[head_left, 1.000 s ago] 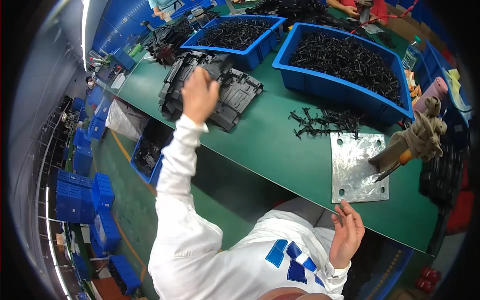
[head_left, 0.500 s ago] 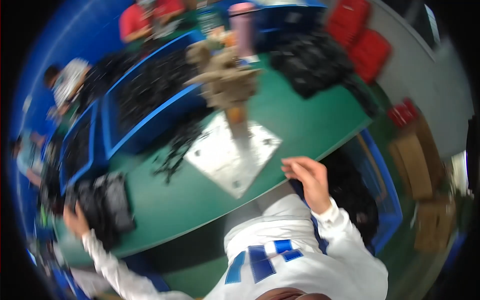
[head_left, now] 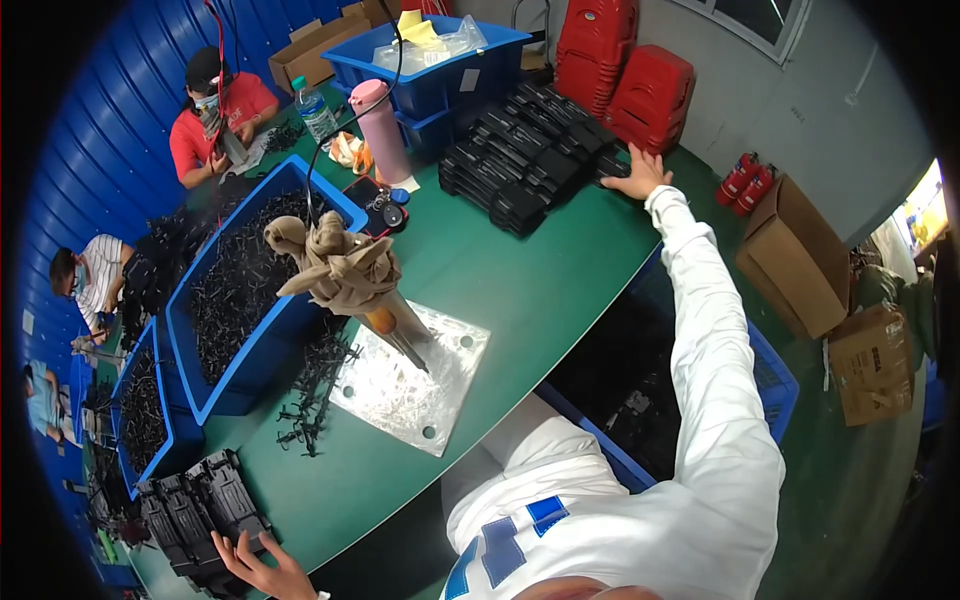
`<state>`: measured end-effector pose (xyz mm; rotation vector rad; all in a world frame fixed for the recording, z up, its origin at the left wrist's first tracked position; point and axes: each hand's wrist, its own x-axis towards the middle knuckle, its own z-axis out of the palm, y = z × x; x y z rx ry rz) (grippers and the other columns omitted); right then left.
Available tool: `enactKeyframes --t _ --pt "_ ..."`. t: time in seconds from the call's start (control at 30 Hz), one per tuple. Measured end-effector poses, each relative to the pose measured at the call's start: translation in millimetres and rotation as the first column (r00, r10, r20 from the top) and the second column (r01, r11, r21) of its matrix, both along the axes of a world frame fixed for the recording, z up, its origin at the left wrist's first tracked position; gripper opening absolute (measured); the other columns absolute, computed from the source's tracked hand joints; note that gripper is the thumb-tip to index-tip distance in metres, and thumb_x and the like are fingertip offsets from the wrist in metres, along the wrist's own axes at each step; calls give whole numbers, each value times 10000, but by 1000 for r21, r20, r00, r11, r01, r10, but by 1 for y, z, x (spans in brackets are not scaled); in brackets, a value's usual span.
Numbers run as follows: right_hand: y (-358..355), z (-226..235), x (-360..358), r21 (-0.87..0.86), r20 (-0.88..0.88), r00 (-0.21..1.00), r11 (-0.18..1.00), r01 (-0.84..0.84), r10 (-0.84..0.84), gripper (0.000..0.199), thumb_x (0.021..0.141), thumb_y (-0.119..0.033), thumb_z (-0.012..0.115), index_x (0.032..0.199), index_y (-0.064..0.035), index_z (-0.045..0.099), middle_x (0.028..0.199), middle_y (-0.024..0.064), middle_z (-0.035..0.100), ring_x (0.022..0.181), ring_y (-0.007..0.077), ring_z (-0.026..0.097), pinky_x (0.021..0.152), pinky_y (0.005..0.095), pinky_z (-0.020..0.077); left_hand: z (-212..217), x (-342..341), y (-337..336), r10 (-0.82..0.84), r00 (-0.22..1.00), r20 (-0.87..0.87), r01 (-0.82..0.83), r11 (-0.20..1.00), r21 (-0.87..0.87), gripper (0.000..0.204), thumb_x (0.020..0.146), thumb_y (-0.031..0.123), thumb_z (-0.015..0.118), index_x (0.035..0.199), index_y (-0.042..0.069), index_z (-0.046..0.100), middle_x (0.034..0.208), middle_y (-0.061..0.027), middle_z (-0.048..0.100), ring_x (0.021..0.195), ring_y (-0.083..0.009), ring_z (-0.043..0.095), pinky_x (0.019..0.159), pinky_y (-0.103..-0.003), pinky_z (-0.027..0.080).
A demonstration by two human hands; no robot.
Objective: Assemble internal components into a toy truck chassis using a powered screwdriver at a factory workstation.
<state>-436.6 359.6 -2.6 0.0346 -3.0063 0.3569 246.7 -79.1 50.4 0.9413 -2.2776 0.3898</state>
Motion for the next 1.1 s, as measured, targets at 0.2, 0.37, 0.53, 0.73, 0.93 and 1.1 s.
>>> enactKeyframes --t 0.2,0.37,0.53,0.73,0.93,1.1 --pt "43 -18 2 -75 72 980 981 -179 185 974 662 -507 810 1435 -63 417 1307 240 525 1236 371 509 1060 409 395 19 -21 10 -68 987 -143 70 997 15 192 901 101 659 1014 -41 597 1385 -222 449 1102 -354 558 844 -421 492" --pt "56 -1 45 -137 69 987 981 -136 146 906 604 -488 837 1336 -65 511 1201 218 601 1157 358 562 1005 417 445 21 -60 14 -177 977 -121 180 984 11 78 896 -24 603 969 -36 580 1406 -194 463 1091 -311 573 875 -381 479" --pt "3 -4 120 -191 21 927 912 -364 375 902 597 -477 839 1319 -41 521 1122 231 604 1072 382 589 933 427 473 24 -77 26 -275 949 -153 292 951 102 106 842 -75 636 931 -22 612 1358 -210 495 999 -289 591 838 -377 496" --pt "-63 -10 179 -221 -187 737 703 -676 649 850 620 -398 845 1294 12 528 1091 229 599 996 390 599 891 432 478 16 -119 39 -366 893 -263 413 898 152 124 765 -63 661 865 7 642 1285 -195 570 946 -286 642 838 -359 512" --pt "-93 -1 196 -243 -255 789 752 -612 560 711 742 -381 813 1244 59 567 1103 223 625 1014 384 613 884 413 485 10 -138 41 -436 860 -266 507 792 340 167 757 -19 726 891 15 631 1264 -156 575 942 -277 642 789 -349 523" --pt "-95 16 210 -232 -253 786 754 -615 564 639 802 -301 772 1264 76 544 1137 250 618 1035 391 609 903 414 476 -23 -137 9 -379 903 -202 429 787 444 229 760 72 740 963 54 636 1131 -120 596 984 -316 580 823 -379 494"
